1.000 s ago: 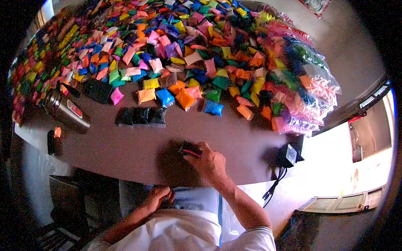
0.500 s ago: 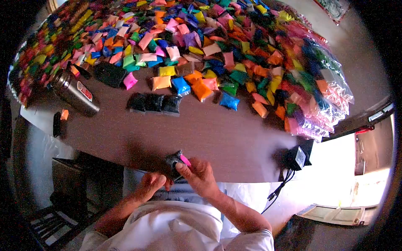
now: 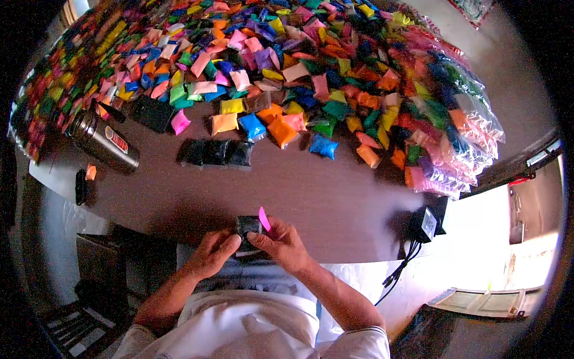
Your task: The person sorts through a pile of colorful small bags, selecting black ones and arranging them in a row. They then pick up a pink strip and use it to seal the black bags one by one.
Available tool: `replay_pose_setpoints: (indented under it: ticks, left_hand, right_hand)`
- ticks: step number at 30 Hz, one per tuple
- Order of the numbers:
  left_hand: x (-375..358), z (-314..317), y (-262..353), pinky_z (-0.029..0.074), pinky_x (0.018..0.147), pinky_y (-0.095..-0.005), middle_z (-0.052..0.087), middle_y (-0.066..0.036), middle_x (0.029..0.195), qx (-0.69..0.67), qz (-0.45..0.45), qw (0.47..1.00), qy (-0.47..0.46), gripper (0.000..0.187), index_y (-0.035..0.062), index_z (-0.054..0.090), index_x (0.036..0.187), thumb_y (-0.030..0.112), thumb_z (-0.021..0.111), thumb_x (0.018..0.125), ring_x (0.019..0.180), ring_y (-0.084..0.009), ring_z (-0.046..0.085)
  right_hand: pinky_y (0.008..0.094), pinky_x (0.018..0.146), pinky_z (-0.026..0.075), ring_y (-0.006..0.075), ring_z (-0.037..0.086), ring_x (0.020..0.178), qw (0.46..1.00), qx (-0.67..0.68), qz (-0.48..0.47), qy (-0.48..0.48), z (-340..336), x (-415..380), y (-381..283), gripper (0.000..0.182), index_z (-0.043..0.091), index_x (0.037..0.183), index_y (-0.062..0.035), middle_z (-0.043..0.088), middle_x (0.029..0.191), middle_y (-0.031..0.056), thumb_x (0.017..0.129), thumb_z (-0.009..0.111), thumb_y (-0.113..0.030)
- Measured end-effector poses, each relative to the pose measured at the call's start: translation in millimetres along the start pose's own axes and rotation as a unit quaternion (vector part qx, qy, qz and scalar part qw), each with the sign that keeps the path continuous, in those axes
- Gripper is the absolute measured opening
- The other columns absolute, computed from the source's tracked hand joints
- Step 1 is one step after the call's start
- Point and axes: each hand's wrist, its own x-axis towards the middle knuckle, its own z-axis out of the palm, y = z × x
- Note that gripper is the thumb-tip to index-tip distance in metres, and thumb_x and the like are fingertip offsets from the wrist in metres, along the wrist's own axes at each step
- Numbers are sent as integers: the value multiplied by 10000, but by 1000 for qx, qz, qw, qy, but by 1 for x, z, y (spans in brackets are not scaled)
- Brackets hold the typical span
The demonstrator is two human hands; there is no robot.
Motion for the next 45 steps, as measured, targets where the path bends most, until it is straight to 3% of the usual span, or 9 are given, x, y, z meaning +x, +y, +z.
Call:
replay_pose_setpoints:
  ticks: [7,13,22,26,29,31,36,38,45]
  left_hand:
    - [0,8,-12,461,631,-354,594,-83,752,-27,55,998,10,335,6,596,1034,326,581,936,673,-205,562]
    - [-3,13,-10,474,677,-399,624,-165,826,85,44,995,13,259,9,578,1003,260,557,945,758,-312,623]
    - [-1,14,-12,485,710,-412,632,-191,874,52,78,996,4,253,-3,574,1005,242,545,950,824,-378,621]
    - [-2,13,-8,487,725,-407,637,-187,888,65,79,995,8,254,-2,577,1024,239,545,950,820,-345,631]
    - [-3,14,-12,502,736,-366,646,-110,839,27,47,999,2,332,-3,577,1085,302,487,990,800,-217,632]
    - [-4,14,-14,498,740,-354,636,-91,815,-103,-4,995,15,366,-4,586,1029,341,469,998,806,-200,619]
    - [-4,6,-13,493,734,-341,627,-87,797,1,16,999,-38,430,-1,588,932,394,435,1006,792,-188,604]
    - [-4,6,-18,490,731,-340,622,-85,791,-17,21,999,-41,452,2,588,901,407,422,1009,784,-186,600]
    - [-4,2,-13,458,747,-322,574,-42,772,-84,26,994,-71,468,7,580,861,414,408,1015,769,-150,535]
  right_hand:
    - [237,688,479,74,567,777,999,34,-28,20,4,8,16,207,632,1044,6,647,885,0,934,627,-169]
    - [236,654,477,67,558,745,998,17,-41,33,-1,14,24,176,652,984,10,639,843,-8,938,616,-156]
    - [238,650,461,62,537,754,997,-54,-54,8,4,18,16,157,646,951,9,633,833,-13,909,660,-142]
    - [245,658,464,65,536,751,997,-48,-62,0,6,19,14,164,640,933,9,629,829,-9,918,650,-154]
    - [250,657,469,76,557,746,998,18,-58,-7,7,18,15,163,640,934,14,640,828,9,930,626,-149]
    - [251,658,474,85,570,746,999,25,-39,-5,6,14,14,162,640,935,15,647,828,20,930,616,-145]
    - [268,663,489,128,611,740,996,68,-33,-38,-6,12,21,194,639,957,19,666,829,67,929,592,-167]
    - [281,672,491,151,621,751,967,236,46,-79,-7,11,16,292,624,990,20,666,852,82,921,602,-263]
    - [273,713,480,140,612,809,977,133,25,-165,-11,19,25,396,602,1046,-3,659,905,57,870,679,-349]
